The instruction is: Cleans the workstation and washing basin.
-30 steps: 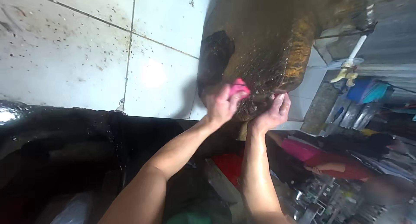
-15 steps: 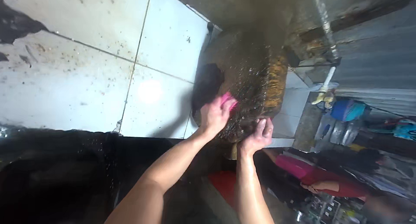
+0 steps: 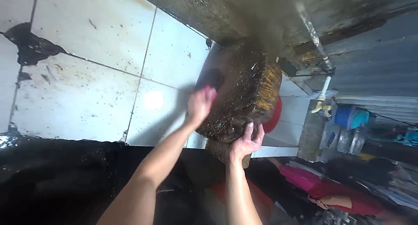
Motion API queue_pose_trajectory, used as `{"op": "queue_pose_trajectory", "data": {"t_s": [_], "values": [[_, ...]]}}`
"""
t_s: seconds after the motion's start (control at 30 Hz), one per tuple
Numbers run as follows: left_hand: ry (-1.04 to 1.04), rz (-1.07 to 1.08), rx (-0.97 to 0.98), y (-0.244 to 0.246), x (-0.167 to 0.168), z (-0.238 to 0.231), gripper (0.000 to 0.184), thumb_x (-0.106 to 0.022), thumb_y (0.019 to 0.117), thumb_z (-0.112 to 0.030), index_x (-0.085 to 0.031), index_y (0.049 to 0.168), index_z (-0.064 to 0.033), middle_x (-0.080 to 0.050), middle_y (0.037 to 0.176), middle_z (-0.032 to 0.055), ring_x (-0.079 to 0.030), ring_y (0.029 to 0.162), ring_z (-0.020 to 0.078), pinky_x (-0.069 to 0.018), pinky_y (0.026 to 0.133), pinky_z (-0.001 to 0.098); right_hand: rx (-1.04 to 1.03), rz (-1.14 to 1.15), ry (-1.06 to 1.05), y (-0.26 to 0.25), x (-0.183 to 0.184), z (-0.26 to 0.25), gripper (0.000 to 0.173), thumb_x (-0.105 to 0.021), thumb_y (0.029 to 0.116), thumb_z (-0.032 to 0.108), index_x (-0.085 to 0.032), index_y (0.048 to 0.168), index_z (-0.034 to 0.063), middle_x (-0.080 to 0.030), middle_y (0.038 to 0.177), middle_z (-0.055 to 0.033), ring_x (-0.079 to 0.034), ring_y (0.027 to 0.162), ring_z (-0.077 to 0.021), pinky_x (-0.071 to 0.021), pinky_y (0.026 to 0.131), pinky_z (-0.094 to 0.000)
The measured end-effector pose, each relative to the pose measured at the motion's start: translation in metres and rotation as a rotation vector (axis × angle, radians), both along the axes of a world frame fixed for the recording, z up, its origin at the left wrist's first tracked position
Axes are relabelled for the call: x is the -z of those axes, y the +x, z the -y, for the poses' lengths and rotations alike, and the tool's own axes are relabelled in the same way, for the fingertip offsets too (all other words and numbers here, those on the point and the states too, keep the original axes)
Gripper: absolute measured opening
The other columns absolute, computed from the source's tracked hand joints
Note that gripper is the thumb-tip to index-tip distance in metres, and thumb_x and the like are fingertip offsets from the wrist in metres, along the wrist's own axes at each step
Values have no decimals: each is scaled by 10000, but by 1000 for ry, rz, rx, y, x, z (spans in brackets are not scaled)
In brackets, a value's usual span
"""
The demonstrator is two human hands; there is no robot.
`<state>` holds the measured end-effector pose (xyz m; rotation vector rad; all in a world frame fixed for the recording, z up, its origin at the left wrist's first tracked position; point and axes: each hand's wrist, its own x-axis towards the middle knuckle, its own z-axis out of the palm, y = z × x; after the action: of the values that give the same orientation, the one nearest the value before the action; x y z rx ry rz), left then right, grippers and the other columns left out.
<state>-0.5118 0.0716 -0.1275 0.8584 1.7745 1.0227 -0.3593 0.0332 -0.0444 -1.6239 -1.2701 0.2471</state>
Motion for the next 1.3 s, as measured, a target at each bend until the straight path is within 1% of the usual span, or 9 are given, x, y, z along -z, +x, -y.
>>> {"op": "queue_pose_trajectory", "data": {"t_s": [0.1,0.23,0.37,0.53,0.77,0.93,1.03,1.17,1.3], "values": [[226,5,-53,10,-61,20,405,-616,1002,-446,-698,865,-73,-659,676,68,-674,637,231,-565,603,481,-27,12,-5,1,2,0,376,-626,995,67,-588,1324,-110,-681,1214,-188,-693,1098,-187,-564,999,-309],[398,-43,48,-12,-121,-99,433,-529,1030,-480,-714,941,-98,-691,744,74,-702,723,252,-565,660,493,-9,-21,-4,0,3,2,380,-636,981,38,-597,1327,-113,-686,1251,-202,-690,1147,-195,-554,1024,-309],[165,-89,30,-31,-72,-187,547,-423,1040,-590,-739,1035,-143,-748,961,73,-730,951,268,-596,809,523,46,-44,-9,-6,2,6,398,-660,954,11,-607,1329,-110,-689,1258,-210,-694,1151,-199,-555,1027,-304],[-187,-175,109,-41,35,-96,591,-413,1031,-607,-728,1022,-107,-737,985,146,-720,983,350,-577,810,597,56,-16,-5,-9,3,4,410,-670,946,16,-606,1332,-109,-685,1264,-220,-693,1153,-211,-547,1036,-304],[430,36,-13,-16,-101,-89,420,-538,1032,-444,-724,946,-77,-697,740,78,-707,716,246,-573,673,500,72,-50,-9,-12,2,5,417,-670,941,6,-598,1334,-114,-678,1268,-222,-689,1155,-213,-546,1034,-306],[-73,-234,126,-38,18,-96,549,-427,1037,-575,-739,1072,-125,-746,1013,131,-720,1004,342,-578,834,585,69,-42,-14,0,1,10,422,-674,936,2,-600,1336,-109,-675,1276,-228,-689,1156,-228,-553,1033,-320],[-61,-177,93,-66,-19,-84,580,-433,1040,-576,-729,987,-81,-737,943,150,-726,948,338,-581,805,575,53,-37,-8,-12,3,5,415,-673,944,23,-606,1334,-102,-682,1266,-215,-693,1144,-213,-548,1034,-309],[453,56,-66,-19,-83,-81,448,-545,1030,-478,-728,931,-81,-705,759,75,-710,732,235,-587,692,501,48,-35,1,-11,4,3,400,-664,948,18,-609,1325,-103,-689,1250,-206,-697,1135,-210,-558,1022,-314],[62,-96,90,-10,19,-38,542,-421,1050,-565,-742,1128,-136,-756,979,106,-737,951,296,-594,835,551,68,-51,-6,11,7,7,388,-652,950,-6,-612,1324,-101,-687,1256,-207,-687,1154,-221,-553,1030,-331]]}}
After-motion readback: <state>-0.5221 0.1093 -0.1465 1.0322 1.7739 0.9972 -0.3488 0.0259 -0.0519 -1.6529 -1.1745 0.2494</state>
